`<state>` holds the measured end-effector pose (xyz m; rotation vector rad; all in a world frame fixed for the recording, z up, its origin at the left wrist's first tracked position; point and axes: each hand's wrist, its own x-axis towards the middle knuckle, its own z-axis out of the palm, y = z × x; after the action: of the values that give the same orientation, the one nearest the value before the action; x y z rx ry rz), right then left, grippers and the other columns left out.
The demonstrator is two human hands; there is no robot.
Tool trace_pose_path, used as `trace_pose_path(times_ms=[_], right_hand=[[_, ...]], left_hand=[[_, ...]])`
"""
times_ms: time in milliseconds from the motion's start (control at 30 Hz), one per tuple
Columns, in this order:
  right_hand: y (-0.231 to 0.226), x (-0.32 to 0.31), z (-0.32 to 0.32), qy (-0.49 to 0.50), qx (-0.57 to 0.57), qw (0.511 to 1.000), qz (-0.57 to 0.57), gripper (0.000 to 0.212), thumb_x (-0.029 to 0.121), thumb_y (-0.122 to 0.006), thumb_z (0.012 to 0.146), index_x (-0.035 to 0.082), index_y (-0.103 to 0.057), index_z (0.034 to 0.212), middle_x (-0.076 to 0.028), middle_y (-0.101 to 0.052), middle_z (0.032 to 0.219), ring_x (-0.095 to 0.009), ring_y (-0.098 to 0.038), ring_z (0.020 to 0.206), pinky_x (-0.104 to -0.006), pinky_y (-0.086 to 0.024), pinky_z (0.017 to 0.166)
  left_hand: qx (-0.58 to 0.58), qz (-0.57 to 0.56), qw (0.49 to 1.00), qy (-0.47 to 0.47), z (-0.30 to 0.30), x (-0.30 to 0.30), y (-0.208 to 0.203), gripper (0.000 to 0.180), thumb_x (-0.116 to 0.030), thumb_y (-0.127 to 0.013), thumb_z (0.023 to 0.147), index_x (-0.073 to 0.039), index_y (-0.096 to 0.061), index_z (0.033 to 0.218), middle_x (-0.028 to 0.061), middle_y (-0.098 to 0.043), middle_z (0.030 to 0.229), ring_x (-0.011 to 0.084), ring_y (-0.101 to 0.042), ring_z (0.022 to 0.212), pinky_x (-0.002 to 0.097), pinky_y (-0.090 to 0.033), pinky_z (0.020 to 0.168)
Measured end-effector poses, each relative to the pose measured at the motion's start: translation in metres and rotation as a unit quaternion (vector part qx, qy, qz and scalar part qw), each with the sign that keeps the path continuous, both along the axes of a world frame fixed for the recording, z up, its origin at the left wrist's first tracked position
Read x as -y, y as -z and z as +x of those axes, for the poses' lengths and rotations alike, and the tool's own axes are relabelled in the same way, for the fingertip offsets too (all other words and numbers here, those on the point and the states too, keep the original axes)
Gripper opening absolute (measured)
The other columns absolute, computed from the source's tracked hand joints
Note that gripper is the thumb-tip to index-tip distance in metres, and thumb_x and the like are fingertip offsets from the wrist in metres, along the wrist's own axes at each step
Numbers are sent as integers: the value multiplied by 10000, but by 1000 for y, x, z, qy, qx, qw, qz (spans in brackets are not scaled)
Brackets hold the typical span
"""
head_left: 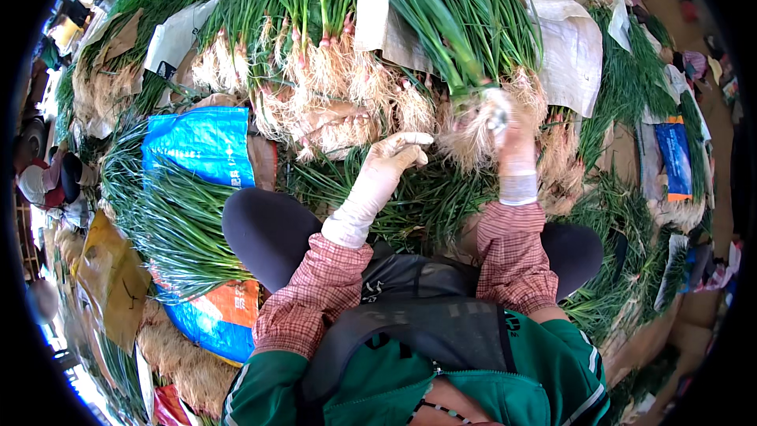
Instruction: The person cleans and sorts scallions by hand while sitting on the floor, removing outer layers and placing them into bundles.
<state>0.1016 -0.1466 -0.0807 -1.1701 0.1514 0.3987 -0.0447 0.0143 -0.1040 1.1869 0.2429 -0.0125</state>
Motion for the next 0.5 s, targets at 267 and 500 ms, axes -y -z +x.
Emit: trace_pose_path(times_ms=[267, 500], right_hand=[[29, 45, 22, -155, 25, 970, 188, 393, 220, -546, 914, 11, -483, 1240, -64, -597, 940, -113, -610, 751, -202, -460, 602], [31, 15, 9, -178, -134, 952, 208, 400, 312, -518, 931, 60, -495, 1240, -79, -609, 956, -47, -409, 462, -140, -370, 352]], left_hand=[[50, -233, 970, 40, 5, 2, 3, 287, -158, -516, 916, 15, -569, 1139, 25, -587, 821, 132, -582, 813, 326, -490, 829], [29, -88, 995, -31, 25, 1, 3, 288, -169, -500, 920, 28, -580, 1115, 101, -640, 999, 185, -617, 923, 322, -493, 844]])
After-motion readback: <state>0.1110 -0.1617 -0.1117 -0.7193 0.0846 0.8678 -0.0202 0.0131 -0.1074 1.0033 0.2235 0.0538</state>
